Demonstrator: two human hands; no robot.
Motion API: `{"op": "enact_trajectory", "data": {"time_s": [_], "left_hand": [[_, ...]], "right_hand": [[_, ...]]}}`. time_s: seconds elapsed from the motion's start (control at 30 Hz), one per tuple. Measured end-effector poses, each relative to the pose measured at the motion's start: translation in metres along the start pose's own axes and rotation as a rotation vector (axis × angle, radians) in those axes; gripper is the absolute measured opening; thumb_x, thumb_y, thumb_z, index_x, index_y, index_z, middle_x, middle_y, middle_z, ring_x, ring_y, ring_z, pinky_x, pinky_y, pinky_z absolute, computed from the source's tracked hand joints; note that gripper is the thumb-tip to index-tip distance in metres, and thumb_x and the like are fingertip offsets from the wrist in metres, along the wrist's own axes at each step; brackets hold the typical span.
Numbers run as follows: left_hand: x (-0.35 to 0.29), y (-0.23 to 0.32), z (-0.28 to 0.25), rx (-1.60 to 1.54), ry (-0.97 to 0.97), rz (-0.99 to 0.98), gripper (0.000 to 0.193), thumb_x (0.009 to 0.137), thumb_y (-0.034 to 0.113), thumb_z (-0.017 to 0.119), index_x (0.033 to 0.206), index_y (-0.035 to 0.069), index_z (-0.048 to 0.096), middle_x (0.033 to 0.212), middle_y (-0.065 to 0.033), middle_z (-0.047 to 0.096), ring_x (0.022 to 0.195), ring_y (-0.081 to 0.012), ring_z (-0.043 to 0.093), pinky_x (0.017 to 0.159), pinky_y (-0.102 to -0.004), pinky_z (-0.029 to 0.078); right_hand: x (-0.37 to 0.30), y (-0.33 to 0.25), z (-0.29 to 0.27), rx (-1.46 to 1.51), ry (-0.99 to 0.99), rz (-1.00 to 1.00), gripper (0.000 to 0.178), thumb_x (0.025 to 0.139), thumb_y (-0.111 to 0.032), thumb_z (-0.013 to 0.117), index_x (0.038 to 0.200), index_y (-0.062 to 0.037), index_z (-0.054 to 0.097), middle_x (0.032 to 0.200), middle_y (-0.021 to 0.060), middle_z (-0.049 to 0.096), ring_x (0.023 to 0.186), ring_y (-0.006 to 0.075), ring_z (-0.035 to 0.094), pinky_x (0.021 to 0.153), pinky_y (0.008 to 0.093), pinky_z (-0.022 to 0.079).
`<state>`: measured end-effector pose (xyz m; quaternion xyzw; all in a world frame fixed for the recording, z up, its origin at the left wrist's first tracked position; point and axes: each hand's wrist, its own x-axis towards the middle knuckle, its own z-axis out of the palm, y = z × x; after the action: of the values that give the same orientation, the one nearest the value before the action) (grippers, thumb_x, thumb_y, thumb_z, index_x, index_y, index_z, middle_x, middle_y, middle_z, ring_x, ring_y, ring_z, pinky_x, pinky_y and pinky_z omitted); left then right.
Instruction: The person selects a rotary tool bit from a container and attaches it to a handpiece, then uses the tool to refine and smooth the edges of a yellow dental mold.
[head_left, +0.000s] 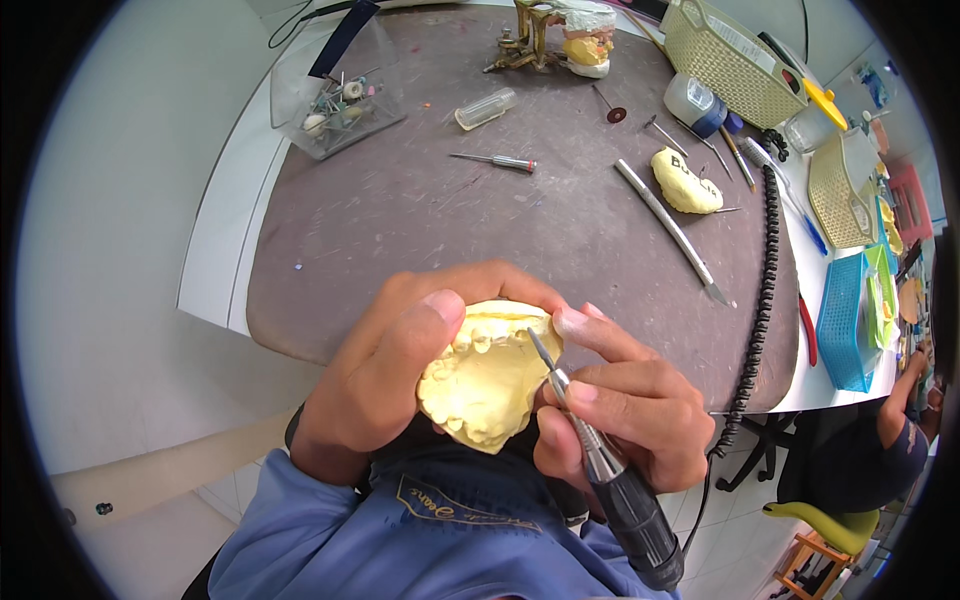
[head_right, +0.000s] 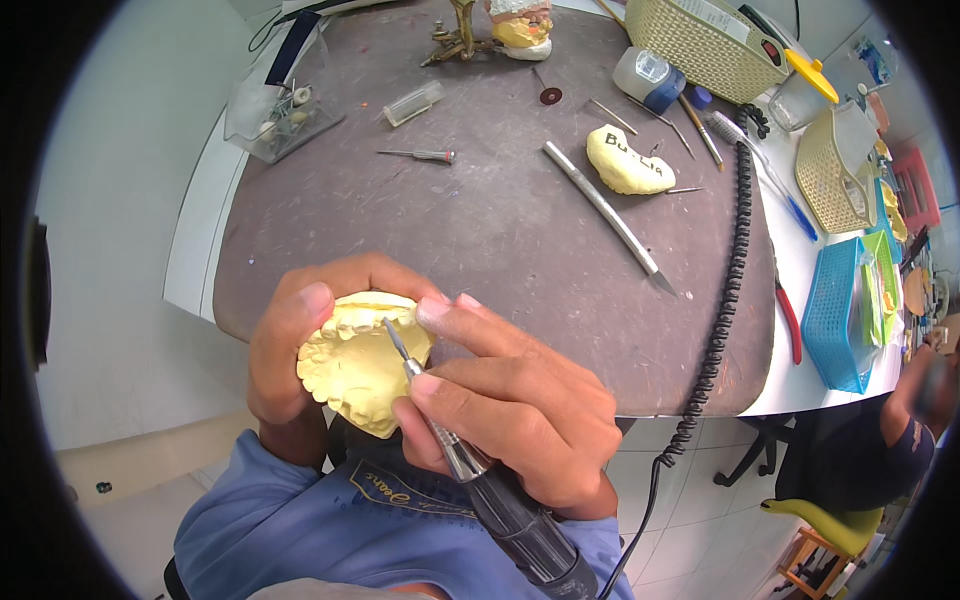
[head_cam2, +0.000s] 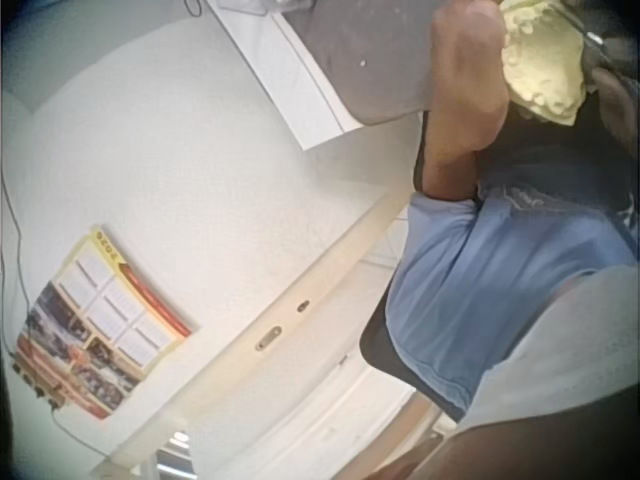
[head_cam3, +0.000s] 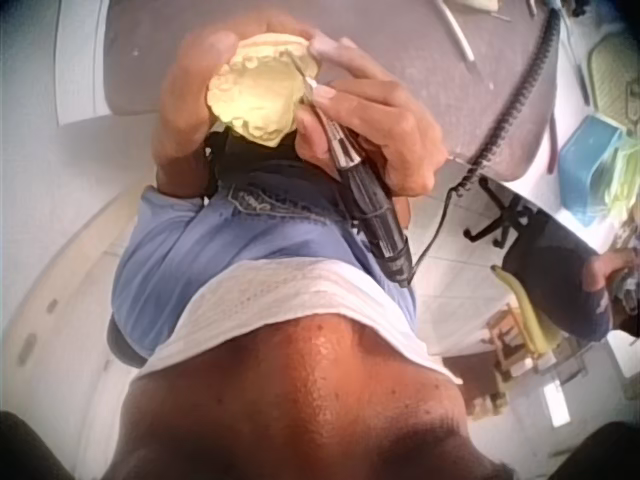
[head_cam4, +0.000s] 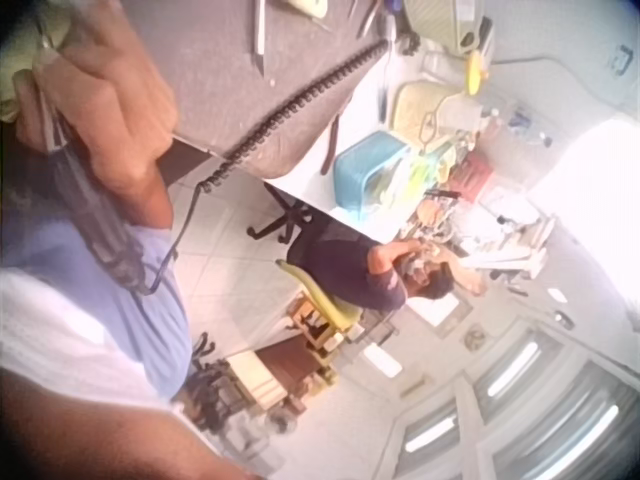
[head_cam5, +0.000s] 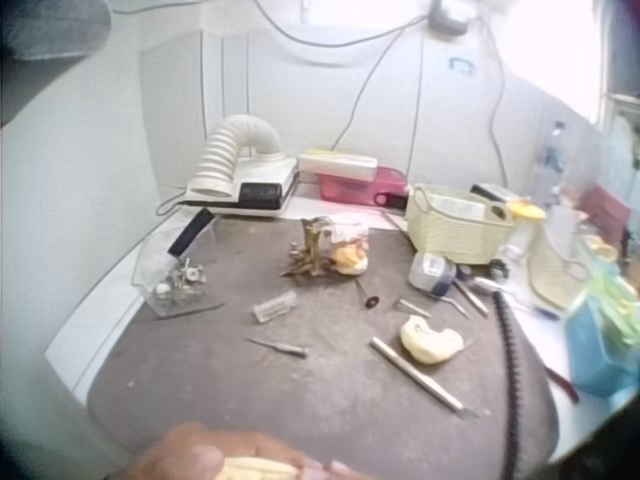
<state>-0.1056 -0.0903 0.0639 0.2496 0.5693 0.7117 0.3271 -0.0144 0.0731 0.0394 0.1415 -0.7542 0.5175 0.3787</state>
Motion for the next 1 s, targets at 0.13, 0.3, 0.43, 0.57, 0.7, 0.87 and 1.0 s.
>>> {"op": "enact_trajectory", "data": {"time_s": [0.13,0.3,0.43,0.57,0.7,0.87,1.0], "left_hand": [[0.001,0.001,-0.002,-0.011,-0.019,0.0,0.06,0.095,0.043,0.036,0.113,-0.008,0.063,0.091,-0.0125,0.07,0.086,-0.0165,0.064,0.076,-0.0288,0.049],[0.002,-0.001,-0.004,0.0,-0.022,0.015,0.057,0.098,0.04,0.035,0.114,-0.008,0.062,0.091,-0.0133,0.069,0.088,-0.0165,0.065,0.076,-0.0289,0.049],[0.005,0.005,0.009,-0.123,0.14,-0.024,0.065,0.092,0.043,0.037,0.107,-0.015,0.063,0.081,-0.0218,0.069,0.074,-0.0247,0.068,0.068,-0.0299,0.053],[0.009,0.009,-0.002,-0.104,0.011,-0.108,0.064,0.097,0.041,0.035,0.113,-0.015,0.06,0.083,-0.0232,0.069,0.08,-0.0272,0.072,0.074,-0.0329,0.057],[0.01,0.013,-0.004,-0.091,-0.031,-0.157,0.065,0.099,0.043,0.035,0.114,-0.015,0.06,0.087,-0.0237,0.07,0.081,-0.0269,0.072,0.074,-0.0334,0.057],[0.01,0.011,-0.007,-0.058,-0.051,-0.184,0.065,0.099,0.043,0.035,0.115,-0.014,0.061,0.091,-0.022,0.071,0.084,-0.0238,0.071,0.076,-0.0304,0.056],[0.011,0.009,-0.01,-0.048,-0.067,-0.189,0.065,0.099,0.042,0.035,0.114,-0.015,0.063,0.095,-0.0211,0.071,0.088,-0.0214,0.069,0.079,-0.0295,0.054]], "right_hand": [[0.003,-0.004,0.003,-0.05,0.016,0.053,0.028,0.074,-0.011,0.089,0.094,-0.0062,0.07,0.08,0.009,0.072,0.099,0.0343,0.074,0.088,0.0492,0.06],[0.003,-0.005,0.0,-0.09,-0.007,0.042,0.029,0.073,-0.011,0.089,0.095,-0.008,0.07,0.079,0.0074,0.072,0.094,0.03,0.075,0.088,0.0494,0.06],[-0.005,-0.002,-0.003,-0.064,0.134,-0.009,0.035,0.071,-0.005,0.088,0.101,-0.0091,0.069,0.07,0.002,0.064,0.071,0.0177,0.071,0.082,0.0436,0.062],[-0.007,0.004,0.004,0.027,0.285,-0.047,0.039,0.069,0.0,0.088,0.102,-0.0063,0.068,0.067,0.0,0.056,0.053,0.0107,0.056,0.063,0.0315,0.057],[-0.005,0.003,-0.002,0.02,0.184,-0.005,0.036,0.07,0.0,0.087,0.102,-0.0026,0.071,0.072,0.0046,0.059,0.053,0.0116,0.056,0.054,0.0253,0.051],[-0.004,-0.004,0.003,-0.006,0.123,0.063,0.032,0.069,0.001,0.085,0.098,-0.0003,0.07,0.078,0.0107,0.065,0.062,0.0158,0.066,0.061,0.0298,0.056],[-0.005,-0.004,0.008,-0.008,0.265,0.112,0.032,0.07,-0.004,0.089,0.091,-0.0061,0.065,0.075,0.0068,0.066,0.07,0.0188,0.07,0.08,0.0428,0.06]]}}
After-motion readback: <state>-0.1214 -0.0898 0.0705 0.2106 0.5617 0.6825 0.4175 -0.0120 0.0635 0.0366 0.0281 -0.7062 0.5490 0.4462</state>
